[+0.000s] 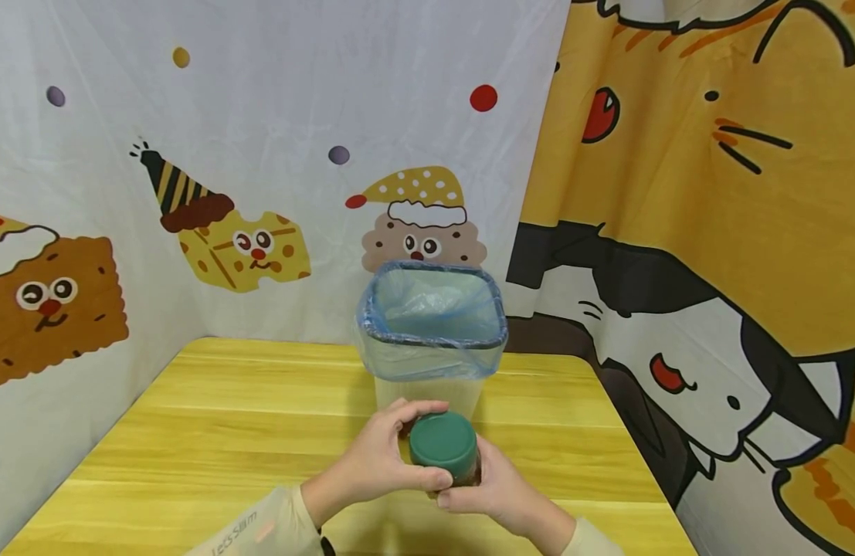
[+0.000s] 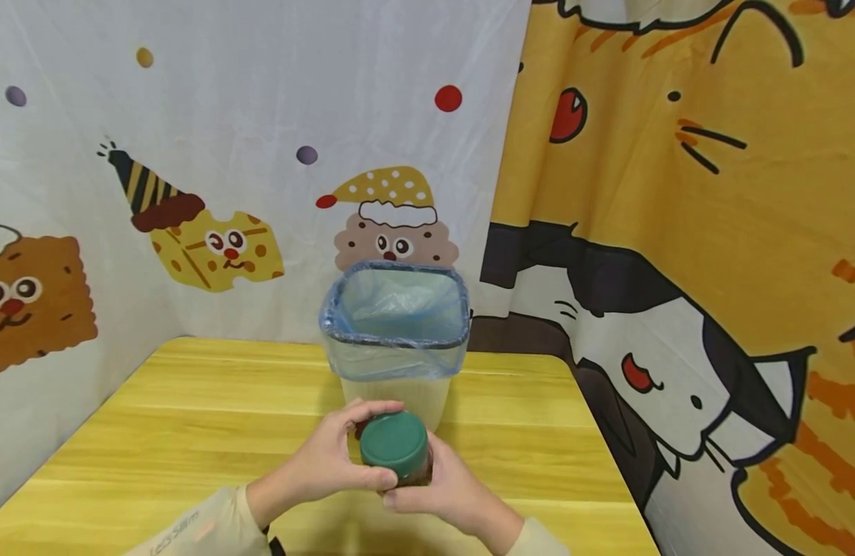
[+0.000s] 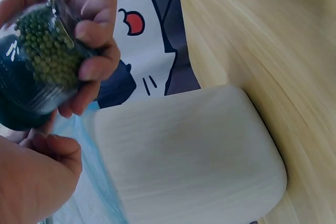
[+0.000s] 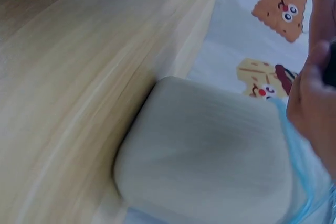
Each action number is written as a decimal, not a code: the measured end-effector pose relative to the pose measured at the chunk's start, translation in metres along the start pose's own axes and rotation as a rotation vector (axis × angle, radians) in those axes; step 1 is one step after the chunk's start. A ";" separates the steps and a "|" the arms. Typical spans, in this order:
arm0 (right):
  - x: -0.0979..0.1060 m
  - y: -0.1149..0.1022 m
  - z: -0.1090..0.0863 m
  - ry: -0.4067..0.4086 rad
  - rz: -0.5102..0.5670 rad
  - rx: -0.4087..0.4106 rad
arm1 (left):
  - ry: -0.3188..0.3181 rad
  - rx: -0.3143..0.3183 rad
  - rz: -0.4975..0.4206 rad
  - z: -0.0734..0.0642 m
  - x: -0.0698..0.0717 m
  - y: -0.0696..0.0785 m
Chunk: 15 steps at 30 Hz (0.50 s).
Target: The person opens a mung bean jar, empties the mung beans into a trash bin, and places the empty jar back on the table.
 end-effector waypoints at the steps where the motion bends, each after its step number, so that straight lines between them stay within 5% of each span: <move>1: -0.001 -0.001 -0.001 -0.044 0.052 -0.004 | -0.007 -0.007 -0.011 0.000 0.000 0.001; 6: -0.002 -0.003 -0.006 -0.178 0.165 -0.021 | -0.051 -0.002 -0.050 0.000 -0.002 0.003; 15: 0.007 0.004 -0.003 0.084 -0.032 -0.061 | -0.006 0.015 -0.042 0.001 0.001 0.001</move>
Point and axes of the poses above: each hand's wrist, its own z-axis towards the middle knuckle, its own x-axis out of the back of the hand, y = z × x, the point moved 7 cm from there along z, towards the middle knuckle, and after that the axes turned 3 degrees about z, right-handed, at the moved point
